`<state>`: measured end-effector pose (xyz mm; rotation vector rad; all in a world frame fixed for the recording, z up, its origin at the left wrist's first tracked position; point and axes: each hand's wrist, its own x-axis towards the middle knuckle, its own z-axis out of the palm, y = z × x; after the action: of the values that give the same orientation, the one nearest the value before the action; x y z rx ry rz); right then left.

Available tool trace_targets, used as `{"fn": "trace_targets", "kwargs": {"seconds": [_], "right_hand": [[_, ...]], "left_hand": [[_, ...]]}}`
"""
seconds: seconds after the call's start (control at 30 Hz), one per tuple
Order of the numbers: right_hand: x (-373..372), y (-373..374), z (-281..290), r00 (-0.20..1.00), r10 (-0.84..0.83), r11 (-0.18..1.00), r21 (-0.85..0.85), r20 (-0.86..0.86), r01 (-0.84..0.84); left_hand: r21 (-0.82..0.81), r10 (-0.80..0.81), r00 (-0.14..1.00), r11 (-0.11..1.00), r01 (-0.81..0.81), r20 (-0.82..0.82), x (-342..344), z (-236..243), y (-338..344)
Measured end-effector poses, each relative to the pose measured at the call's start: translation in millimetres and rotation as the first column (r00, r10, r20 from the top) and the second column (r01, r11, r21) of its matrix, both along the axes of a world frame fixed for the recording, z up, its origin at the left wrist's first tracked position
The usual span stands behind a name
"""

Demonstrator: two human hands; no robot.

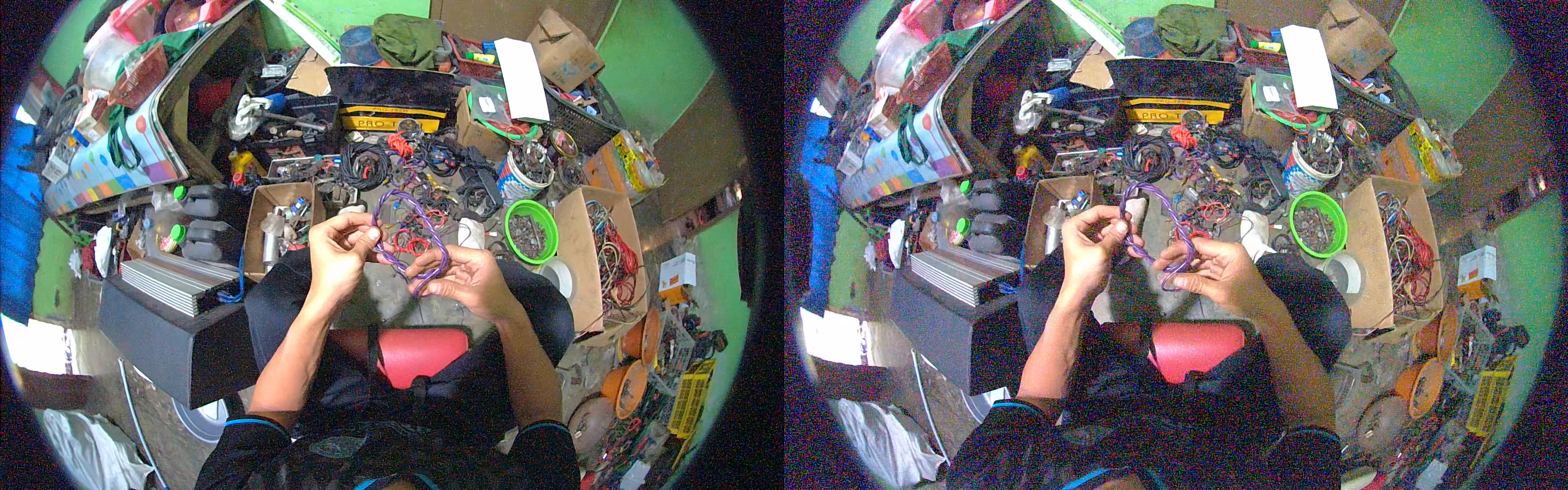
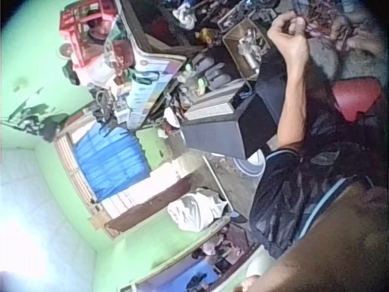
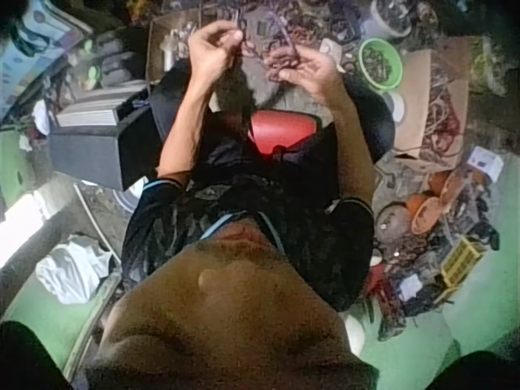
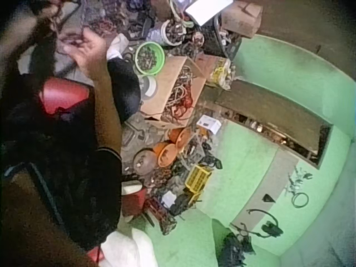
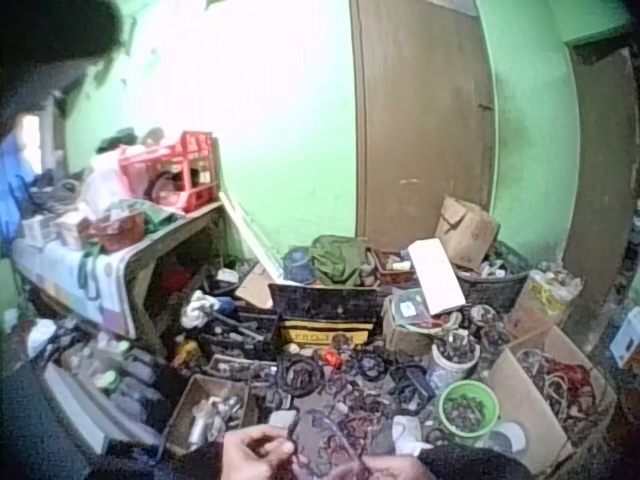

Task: The person sits cross-legged and untangles a bundle of purple and red wires. They strip the insulation from the wire ends using a small tool and then twist the exposed strands together to join them.

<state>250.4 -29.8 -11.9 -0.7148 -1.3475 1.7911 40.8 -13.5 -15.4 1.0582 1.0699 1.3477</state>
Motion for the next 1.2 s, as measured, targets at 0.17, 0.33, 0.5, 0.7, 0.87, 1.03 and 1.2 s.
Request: {"fn": "trace_targets", "kwargs": {"seconds": [0.17,0.33,0.5,0.7,0.87,1.03,1.2], "right_hand": [[-3.6,-0.6,-0.7,0.943,-0.251,0.967,0.09,0.22,0.237],[4.5,2.5,-1.2,0.874,-0.365,0.931,0.113,0.319,0.347],[9.3,7.1,-8.4,0.905,-0.395,0.908,0.216,0.154,0.36],[8.3,4.6,-16.4,0.925,-0.156,0.972,0.218,0.345,0.083],[13.1,8.1,-9.8,0.984,-0.174,0.984,-0.03,0.04,0.175],[11.4,5.0,-5.3,0.989,-0.131,0.976,-0.169,0.065,0.141],[15.0,3.6,1.6,0.981,-0.112,0.981,-0.138,0.156,0.134]], "left_hand": [[0.016,-0.01,0.998,1.0,0.009,0.066,1.5,-6.7,1.6],[-0.029,-0.006,0.99,1.0,0.01,0.138,-2.9,-6.2,4.4],[-0.122,-0.02,0.957,0.991,0.057,0.289,-2.9,-5.1,5.4],[-0.185,-0.069,0.957,0.975,0.125,0.283,-0.3,-10.8,5.9],[0.074,0.033,0.923,0.997,-0.005,-0.383,14.0,3.7,-0.6],[0.333,-0.064,0.764,0.874,0.354,-0.642,15.0,4.3,-2.3],[0.15,-0.44,0.812,0.838,0.525,-0.383,13.9,2.7,-3.9]]}}
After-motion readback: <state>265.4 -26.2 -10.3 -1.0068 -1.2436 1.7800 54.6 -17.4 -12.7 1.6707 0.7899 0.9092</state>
